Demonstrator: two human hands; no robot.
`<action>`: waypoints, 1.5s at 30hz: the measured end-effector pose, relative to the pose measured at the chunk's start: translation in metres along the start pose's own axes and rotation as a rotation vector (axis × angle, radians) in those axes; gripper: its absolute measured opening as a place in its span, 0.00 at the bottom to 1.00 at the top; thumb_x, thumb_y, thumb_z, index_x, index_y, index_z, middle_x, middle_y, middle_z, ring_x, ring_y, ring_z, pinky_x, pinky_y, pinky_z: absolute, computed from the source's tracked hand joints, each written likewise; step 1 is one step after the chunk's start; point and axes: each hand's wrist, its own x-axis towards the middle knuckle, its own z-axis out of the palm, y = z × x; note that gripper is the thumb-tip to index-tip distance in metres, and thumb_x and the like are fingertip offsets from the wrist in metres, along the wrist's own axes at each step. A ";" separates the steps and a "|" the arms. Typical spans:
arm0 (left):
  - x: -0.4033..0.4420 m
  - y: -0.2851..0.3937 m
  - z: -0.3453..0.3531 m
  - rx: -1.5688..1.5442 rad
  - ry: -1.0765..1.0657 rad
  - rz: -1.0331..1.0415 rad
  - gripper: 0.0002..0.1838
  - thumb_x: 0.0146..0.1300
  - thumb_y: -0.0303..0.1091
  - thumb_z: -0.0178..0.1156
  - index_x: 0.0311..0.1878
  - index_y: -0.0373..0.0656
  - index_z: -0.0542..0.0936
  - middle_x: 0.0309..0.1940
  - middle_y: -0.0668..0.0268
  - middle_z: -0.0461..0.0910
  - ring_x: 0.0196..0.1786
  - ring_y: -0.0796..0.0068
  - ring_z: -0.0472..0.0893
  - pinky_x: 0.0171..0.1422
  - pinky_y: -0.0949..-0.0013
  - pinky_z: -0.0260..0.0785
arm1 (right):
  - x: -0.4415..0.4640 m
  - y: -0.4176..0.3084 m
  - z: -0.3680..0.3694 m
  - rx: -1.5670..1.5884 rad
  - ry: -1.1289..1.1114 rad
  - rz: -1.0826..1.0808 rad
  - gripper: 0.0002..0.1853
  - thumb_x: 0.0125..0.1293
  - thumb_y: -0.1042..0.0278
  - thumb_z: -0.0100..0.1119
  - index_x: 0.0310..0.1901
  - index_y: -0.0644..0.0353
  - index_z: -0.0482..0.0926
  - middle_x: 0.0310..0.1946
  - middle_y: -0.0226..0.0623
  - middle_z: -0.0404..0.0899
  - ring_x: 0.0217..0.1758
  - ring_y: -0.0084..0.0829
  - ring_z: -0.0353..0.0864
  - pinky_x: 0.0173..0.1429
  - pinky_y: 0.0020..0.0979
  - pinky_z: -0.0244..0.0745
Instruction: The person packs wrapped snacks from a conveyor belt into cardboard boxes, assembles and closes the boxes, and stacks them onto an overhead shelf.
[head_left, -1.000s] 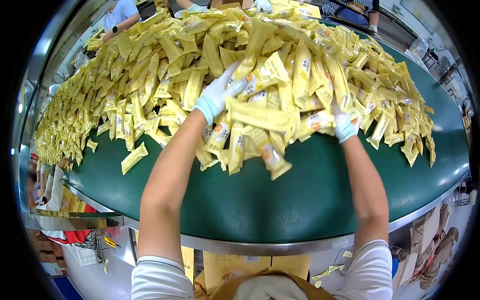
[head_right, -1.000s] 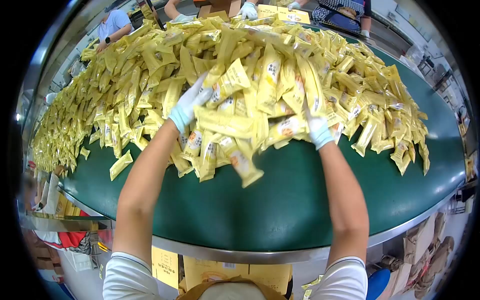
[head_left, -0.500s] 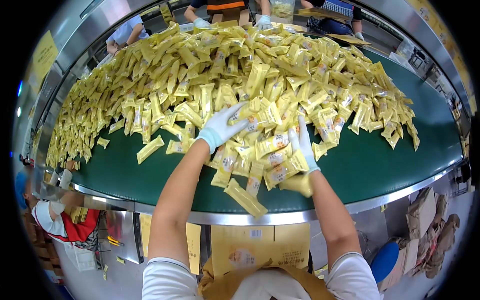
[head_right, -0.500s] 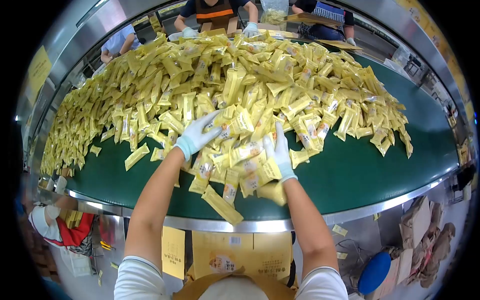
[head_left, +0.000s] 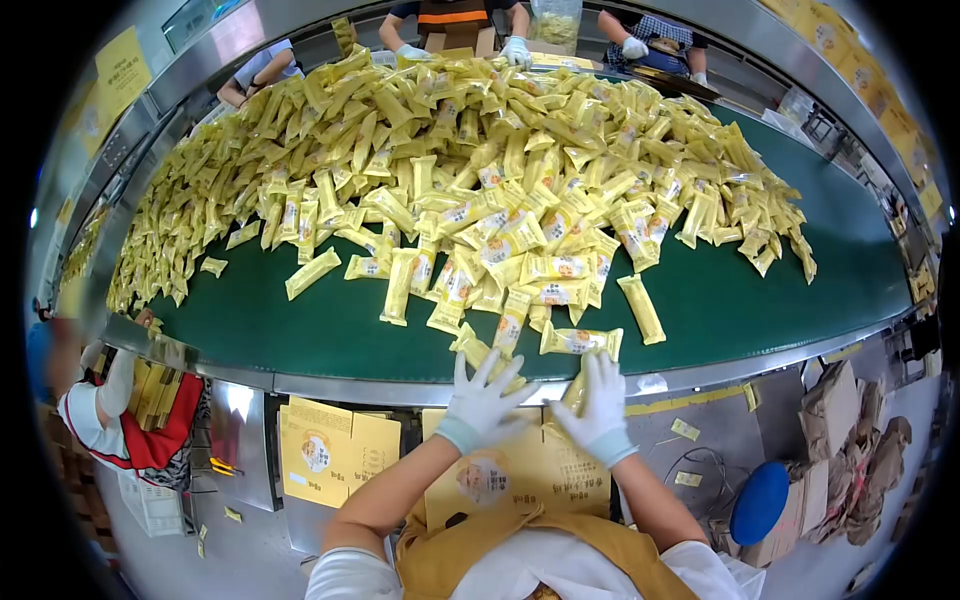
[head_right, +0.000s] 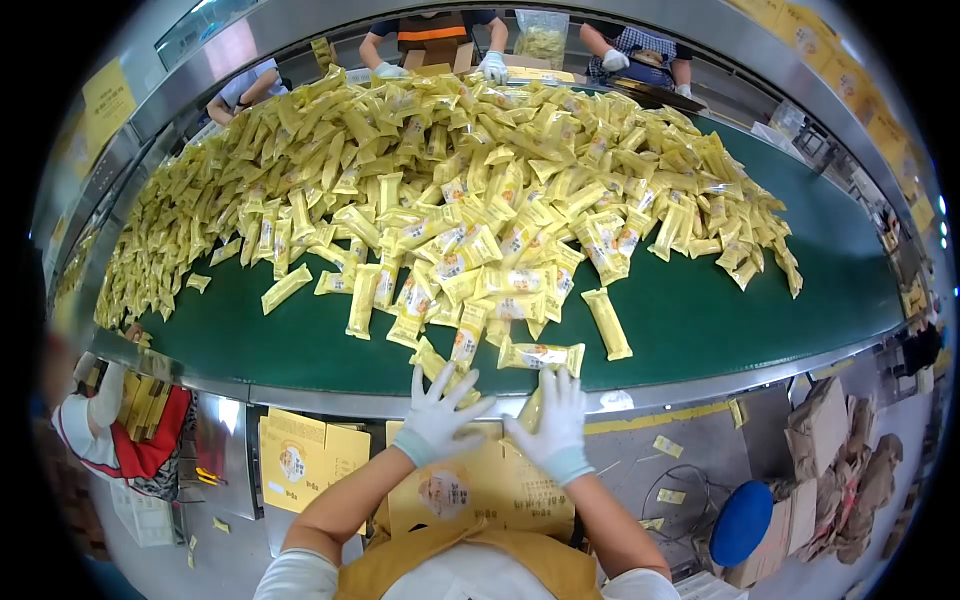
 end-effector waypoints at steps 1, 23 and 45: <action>0.001 0.001 0.002 0.024 -0.023 -0.041 0.33 0.60 0.63 0.64 0.69 0.70 0.75 0.78 0.63 0.61 0.82 0.46 0.52 0.74 0.17 0.35 | -0.006 -0.008 0.009 -0.062 -0.012 -0.011 0.44 0.64 0.48 0.65 0.72 0.69 0.61 0.72 0.69 0.56 0.75 0.66 0.57 0.77 0.57 0.52; -0.178 0.020 0.039 -0.558 0.334 -0.960 0.37 0.66 0.48 0.64 0.69 0.31 0.68 0.58 0.40 0.79 0.62 0.41 0.77 0.67 0.51 0.69 | -0.090 0.039 0.048 0.097 0.339 0.302 0.33 0.69 0.59 0.60 0.70 0.71 0.66 0.67 0.58 0.68 0.72 0.55 0.66 0.77 0.45 0.58; -0.147 0.079 -0.122 -1.449 -0.128 0.155 0.26 0.77 0.44 0.48 0.63 0.32 0.79 0.69 0.44 0.73 0.72 0.45 0.71 0.79 0.50 0.56 | -0.092 0.012 -0.083 0.698 0.486 0.282 0.32 0.83 0.51 0.37 0.77 0.68 0.56 0.76 0.52 0.60 0.80 0.43 0.58 0.81 0.40 0.52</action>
